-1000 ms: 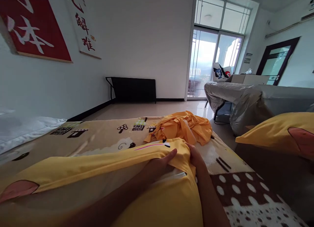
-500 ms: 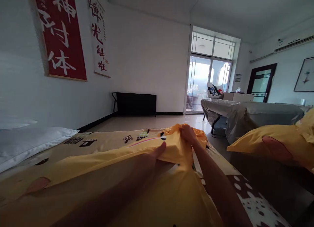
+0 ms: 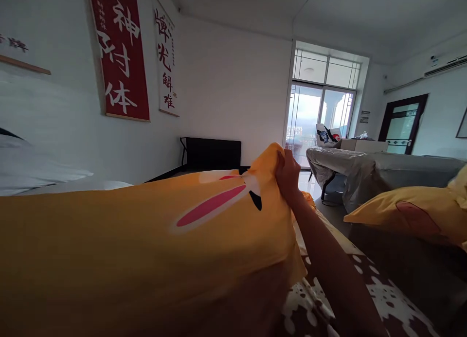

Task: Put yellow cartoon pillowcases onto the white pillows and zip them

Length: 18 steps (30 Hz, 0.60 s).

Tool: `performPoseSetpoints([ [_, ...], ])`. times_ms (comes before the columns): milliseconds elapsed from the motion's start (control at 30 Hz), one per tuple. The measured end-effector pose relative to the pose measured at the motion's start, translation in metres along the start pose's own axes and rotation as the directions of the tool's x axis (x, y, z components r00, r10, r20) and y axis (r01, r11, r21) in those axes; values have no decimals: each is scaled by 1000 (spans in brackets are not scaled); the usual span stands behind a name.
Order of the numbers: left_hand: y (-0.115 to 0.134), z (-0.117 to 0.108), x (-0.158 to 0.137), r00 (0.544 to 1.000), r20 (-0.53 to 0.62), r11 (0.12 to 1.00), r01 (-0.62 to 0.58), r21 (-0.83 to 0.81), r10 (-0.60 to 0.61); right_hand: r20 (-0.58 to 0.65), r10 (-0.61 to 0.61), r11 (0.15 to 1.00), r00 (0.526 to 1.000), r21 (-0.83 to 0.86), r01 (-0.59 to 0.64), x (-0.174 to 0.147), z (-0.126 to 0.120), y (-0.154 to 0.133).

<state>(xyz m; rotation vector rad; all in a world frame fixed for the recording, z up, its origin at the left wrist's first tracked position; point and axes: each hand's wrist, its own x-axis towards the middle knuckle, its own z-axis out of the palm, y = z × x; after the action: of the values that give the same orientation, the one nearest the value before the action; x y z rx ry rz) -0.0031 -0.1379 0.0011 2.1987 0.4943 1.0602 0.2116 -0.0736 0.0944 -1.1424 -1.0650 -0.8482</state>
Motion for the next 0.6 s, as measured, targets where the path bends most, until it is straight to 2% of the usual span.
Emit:
performPoseSetpoints([
  [33, 1, -5, -4, 983, -91, 979, -148, 140, 162, -40, -35, 999, 999, -24, 34, -4, -4, 5],
  [100, 4, -16, -11, 876, -178, 844, -349, 407, 448, -117, -44, 997, 992, -71, 36, -12, -11, 16],
  [133, 7, -24, -12, 833, -167, 774, -391, 498, 527, -158, -27, 996, 987, -91, 13, -16, -14, 21],
  [167, 11, -34, -11, 816, -139, 728, -407, 552, 561, -195, -7, 994, 981, -107, -14, -20, -16, 26],
  [233, 18, -61, 2, 818, -74, 665, -407, 627, 570, -245, 16, 989, 970, -137, -50, -29, -17, 32],
  [300, 18, -94, 24, 846, -67, 634, -342, 693, 529, -243, 3, 987, 970, -153, -41, -35, -18, 34],
  [333, 14, -111, 36, 901, -71, 581, -214, 785, 429, -226, -18, 988, 974, -154, -17, -37, -19, 33],
  [367, 7, -126, 47, 951, -95, 556, -90, 826, 294, -201, -45, 989, 979, -150, 15, -38, -21, 33],
  [400, -2, -138, 54, 988, -74, 575, -16, 818, 133, -181, -66, 989, 981, -142, 40, -39, -23, 32],
  [433, -12, -146, 59, 998, 19, 639, 19, 769, -53, -165, -72, 990, 984, -133, 50, -39, -26, 32],
  [467, -21, -150, 60, 981, 99, 688, 44, 724, -167, -154, -59, 991, 986, -124, 40, -38, -28, 33],
  [533, -33, -147, 53, 963, 170, 711, 31, 703, -210, -132, 14, 994, 991, -101, -28, -37, -32, 36],
  [600, -32, -135, 42, 981, 128, 612, -10, 791, -149, -111, 119, 990, 987, -63, -126, -36, -33, 37],
])
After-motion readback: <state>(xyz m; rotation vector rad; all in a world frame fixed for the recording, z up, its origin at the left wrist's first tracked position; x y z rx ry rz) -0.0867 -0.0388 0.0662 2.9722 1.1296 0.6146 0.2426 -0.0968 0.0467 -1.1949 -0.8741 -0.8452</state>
